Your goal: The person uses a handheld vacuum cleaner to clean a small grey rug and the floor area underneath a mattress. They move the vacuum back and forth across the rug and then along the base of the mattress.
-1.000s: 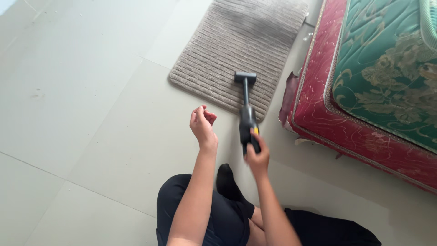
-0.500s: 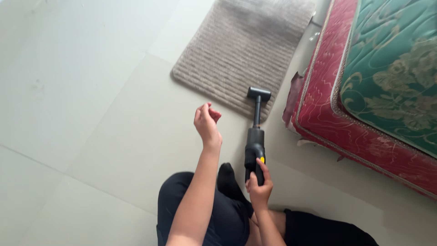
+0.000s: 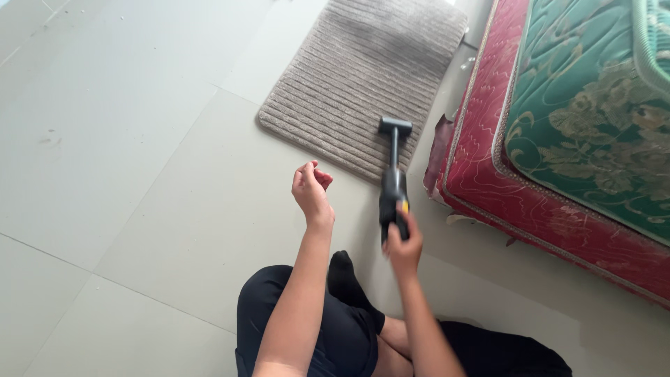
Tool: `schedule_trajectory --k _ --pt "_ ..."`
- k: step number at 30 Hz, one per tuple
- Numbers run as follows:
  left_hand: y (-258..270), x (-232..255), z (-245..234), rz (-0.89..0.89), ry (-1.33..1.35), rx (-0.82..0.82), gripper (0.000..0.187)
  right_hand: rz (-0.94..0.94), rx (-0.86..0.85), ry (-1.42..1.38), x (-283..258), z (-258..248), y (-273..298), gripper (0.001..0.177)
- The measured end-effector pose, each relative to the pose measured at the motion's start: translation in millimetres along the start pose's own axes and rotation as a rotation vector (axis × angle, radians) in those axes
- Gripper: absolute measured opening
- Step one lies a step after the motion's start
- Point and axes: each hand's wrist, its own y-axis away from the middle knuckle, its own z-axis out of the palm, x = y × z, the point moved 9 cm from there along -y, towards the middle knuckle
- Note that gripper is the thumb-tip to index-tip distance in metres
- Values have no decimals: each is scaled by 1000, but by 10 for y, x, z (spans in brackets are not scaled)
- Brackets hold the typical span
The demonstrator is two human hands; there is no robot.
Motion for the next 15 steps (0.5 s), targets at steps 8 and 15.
schedule_trajectory --k 8,15 --pt "8 -22 32 20 -5 -36 18 56 96 -68 237 -11 626 46" --pt "-39 5 -58 16 0 9 17 97 46 -82 -180 217 -716 50"
